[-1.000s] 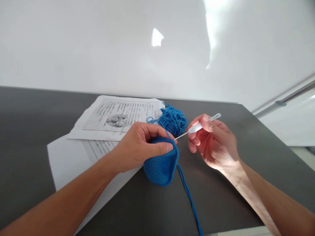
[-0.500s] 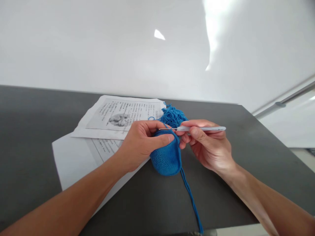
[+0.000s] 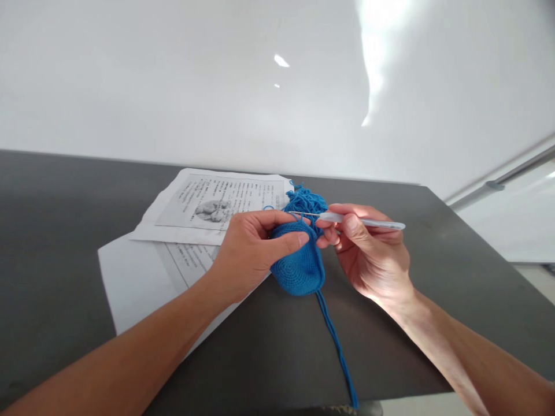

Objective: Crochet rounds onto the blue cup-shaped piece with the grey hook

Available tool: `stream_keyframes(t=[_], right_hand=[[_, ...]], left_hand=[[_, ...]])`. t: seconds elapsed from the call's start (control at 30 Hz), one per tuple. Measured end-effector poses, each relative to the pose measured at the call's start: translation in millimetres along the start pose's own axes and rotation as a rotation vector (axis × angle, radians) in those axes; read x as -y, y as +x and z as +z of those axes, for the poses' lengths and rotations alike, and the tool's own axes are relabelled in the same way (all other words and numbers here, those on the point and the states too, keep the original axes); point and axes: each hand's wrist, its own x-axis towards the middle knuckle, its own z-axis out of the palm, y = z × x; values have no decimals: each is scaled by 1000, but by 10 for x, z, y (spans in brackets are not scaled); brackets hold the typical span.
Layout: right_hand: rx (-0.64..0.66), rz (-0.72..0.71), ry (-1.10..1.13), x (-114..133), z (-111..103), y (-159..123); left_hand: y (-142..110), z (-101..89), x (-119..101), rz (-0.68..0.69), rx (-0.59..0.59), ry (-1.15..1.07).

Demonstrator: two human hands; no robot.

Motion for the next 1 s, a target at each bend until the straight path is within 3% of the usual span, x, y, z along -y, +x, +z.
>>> stream_keyframes(t=[0.17,0.3,1.0], right_hand=[[-4,-2,-11,17,5,19],[5,0,-2,28,24,24],[32,-34,-32,46,13,9]], left_hand=[[5,13,24,61,-53,-33],[-11,15,-1,15,-85,2],[-33,9,-24,45,-60,42]])
